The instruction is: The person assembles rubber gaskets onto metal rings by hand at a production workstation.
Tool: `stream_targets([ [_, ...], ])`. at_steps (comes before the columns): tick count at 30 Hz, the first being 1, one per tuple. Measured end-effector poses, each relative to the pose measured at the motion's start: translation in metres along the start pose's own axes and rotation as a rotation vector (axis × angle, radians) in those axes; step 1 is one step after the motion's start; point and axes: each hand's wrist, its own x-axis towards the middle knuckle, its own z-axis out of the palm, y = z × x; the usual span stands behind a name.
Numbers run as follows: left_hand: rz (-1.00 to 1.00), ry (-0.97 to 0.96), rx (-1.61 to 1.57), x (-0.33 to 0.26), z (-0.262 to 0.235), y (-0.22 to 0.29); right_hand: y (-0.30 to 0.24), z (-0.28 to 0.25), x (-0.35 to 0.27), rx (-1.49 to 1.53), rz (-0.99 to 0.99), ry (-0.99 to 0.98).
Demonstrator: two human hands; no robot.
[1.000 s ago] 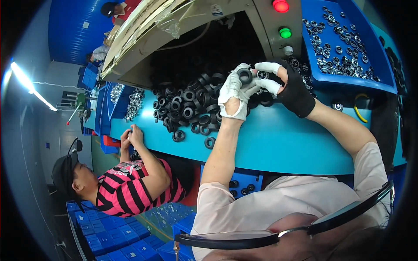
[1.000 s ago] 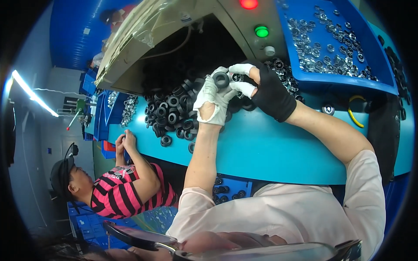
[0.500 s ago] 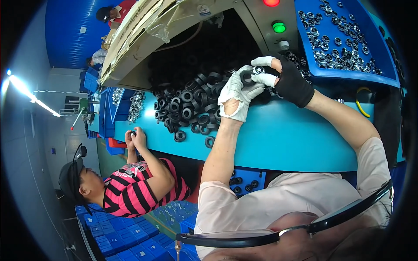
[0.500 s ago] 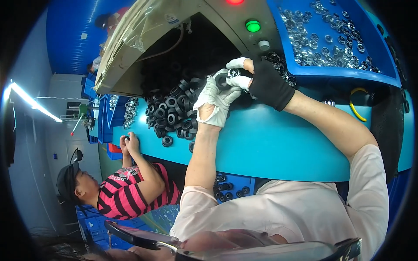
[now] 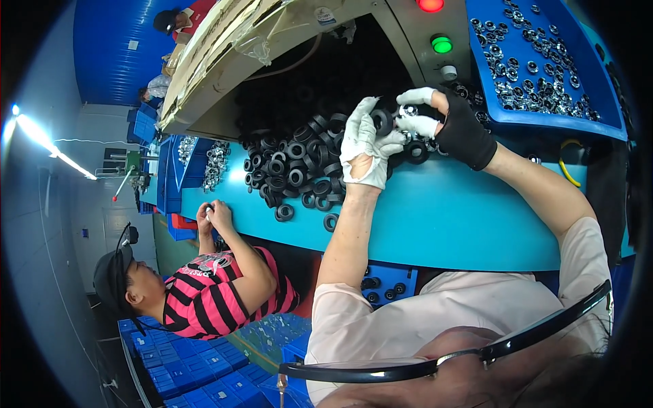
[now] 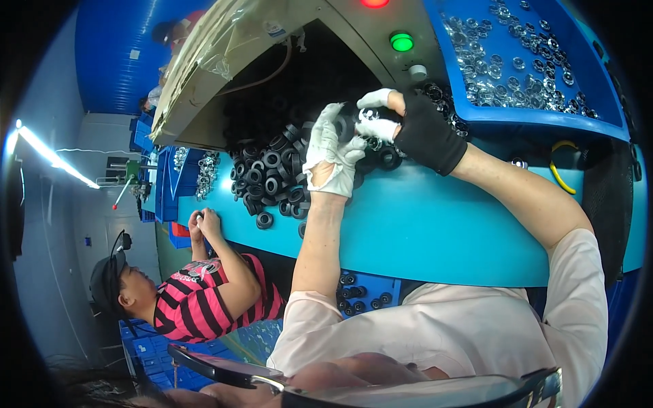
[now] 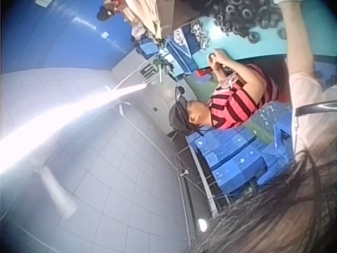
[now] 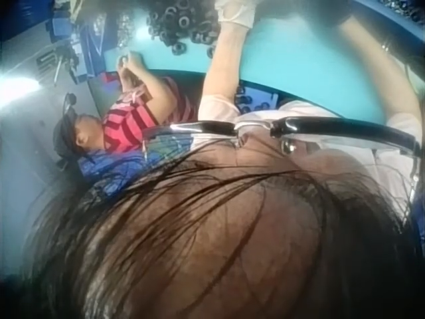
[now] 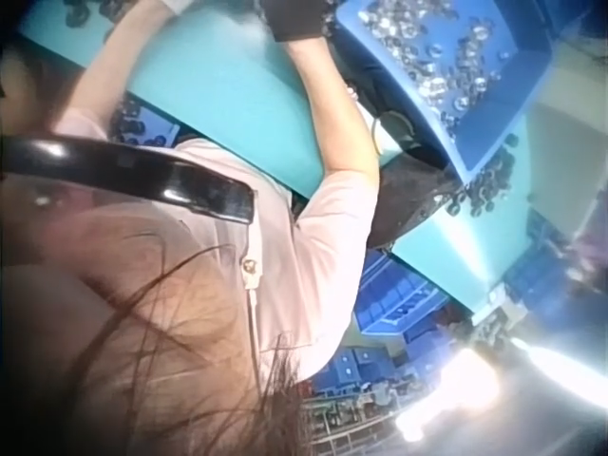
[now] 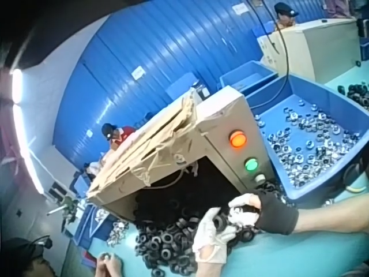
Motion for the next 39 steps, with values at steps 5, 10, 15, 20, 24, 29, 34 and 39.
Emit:
stream_targets([
  [5,-0.072,-0.025,0.033,-0.001,0.007,-0.008,-0.002,0.006,-0.006,-0.021,-0.118,-0.038],
  [10,-0.143,-0.128,0.053,-0.002,0.001,-0.015,-0.004,0.003,-0.002,0.051,0.013,-0.006],
  [15,-0.197,-0.179,-0.254,0.003,-0.006,-0.006,0.005,0.001,-0.004,0.036,0.05,0.063],
  [20,-0.179,-0.179,-0.275,0.004,-0.009,-0.006,0.004,0.005,-0.002,0.081,0.054,0.041],
  [24,-0.175,-0.202,-0.248,0.006,-0.009,-0.005,0.002,0.004,-0.002,0.032,0.042,0.052],
  [29,-0.157,-0.22,-0.258,0.003,-0.006,-0.008,0.0,0.003,-0.002,0.041,0.012,0.018],
  [34,-0.164,-0.239,-0.274,0.001,-0.006,-0.01,-0.001,0.006,-0.004,-0.007,-0.132,0.087],
  [39,-0.156,-0.195,-0.305,0.004,-0.006,-0.01,0.004,0.005,-0.006,-0.091,-0.154,0.138],
])
